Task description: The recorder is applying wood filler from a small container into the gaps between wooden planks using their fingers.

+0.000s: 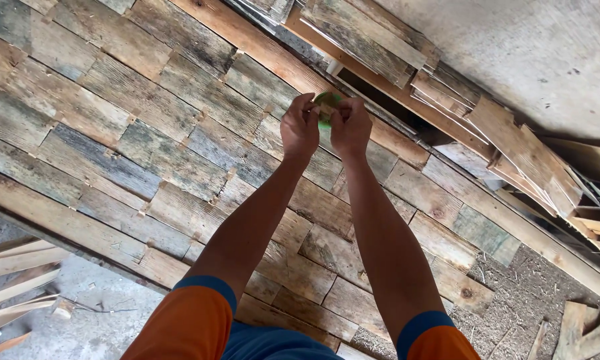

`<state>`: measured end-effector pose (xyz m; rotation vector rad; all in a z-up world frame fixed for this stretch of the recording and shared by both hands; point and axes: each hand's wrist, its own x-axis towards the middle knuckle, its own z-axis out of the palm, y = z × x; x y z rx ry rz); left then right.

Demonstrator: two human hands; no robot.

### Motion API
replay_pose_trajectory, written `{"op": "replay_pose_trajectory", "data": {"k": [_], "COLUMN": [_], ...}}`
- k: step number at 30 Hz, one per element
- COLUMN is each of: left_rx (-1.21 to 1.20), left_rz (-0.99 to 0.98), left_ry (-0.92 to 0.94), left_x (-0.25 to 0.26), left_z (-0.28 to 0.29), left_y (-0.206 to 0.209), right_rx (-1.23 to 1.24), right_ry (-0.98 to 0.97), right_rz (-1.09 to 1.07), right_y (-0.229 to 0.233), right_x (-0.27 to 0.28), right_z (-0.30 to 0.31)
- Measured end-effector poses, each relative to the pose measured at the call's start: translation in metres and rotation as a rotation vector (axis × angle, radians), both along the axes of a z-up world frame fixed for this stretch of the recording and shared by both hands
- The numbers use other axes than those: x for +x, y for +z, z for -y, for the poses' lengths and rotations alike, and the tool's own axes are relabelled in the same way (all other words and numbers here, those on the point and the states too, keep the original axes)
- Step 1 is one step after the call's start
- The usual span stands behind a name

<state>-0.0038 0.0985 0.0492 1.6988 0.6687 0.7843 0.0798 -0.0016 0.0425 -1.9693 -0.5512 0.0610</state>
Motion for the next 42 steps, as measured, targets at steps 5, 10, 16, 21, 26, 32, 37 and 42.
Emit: {"op": "replay_pose_trajectory", "data": {"k": [5,10,16,21,26,32,37,42], "left_rx": [-0.143,-0.181,-0.278,-0.342,-0.314,-0.074,-0.239,-0.29], "left_rz": [0.024,-0.097,-0.253,-0.19,-0.188,0.047,0.074,0.084], "left_ry": [0.138,0.234,0.234,0.293,0.276,0.113,-0.019,-0.05], "left_x": [0.011,0.023,0.034,0.035,0.02,0.002,0.006,0.011], "left_z": [0.009,0.016,0.017,0.017,0.017,0.014,0.008,0.007], "left_y": [-0.019,-0.03,-0.049,-0.047,-0.021,-0.002,-0.013,-0.017], "right_rx": [-0.055,-0.099,-0.115,-0.177,-0.09,0.068,0.055,-0.12], "right_ry": [-0.087,-0.139,-0.139,-0.147,-0.066,0.164,0.235,0.194], "right_rz": [0.009,-0.055,-0.163,-0.051,-0.032,-0.058,-0.051,0.057], "right_y": [-0.001,0.011,0.027,0.022,0.034,0.037,0.037,0.04], "right_x": [0.0,-0.003,-0.007,-0.007,-0.008,0.001,0.006,0.005], "right_z": [-0.004,-0.007,-0.005,0.008,0.021,0.028,0.022,0.014]}}
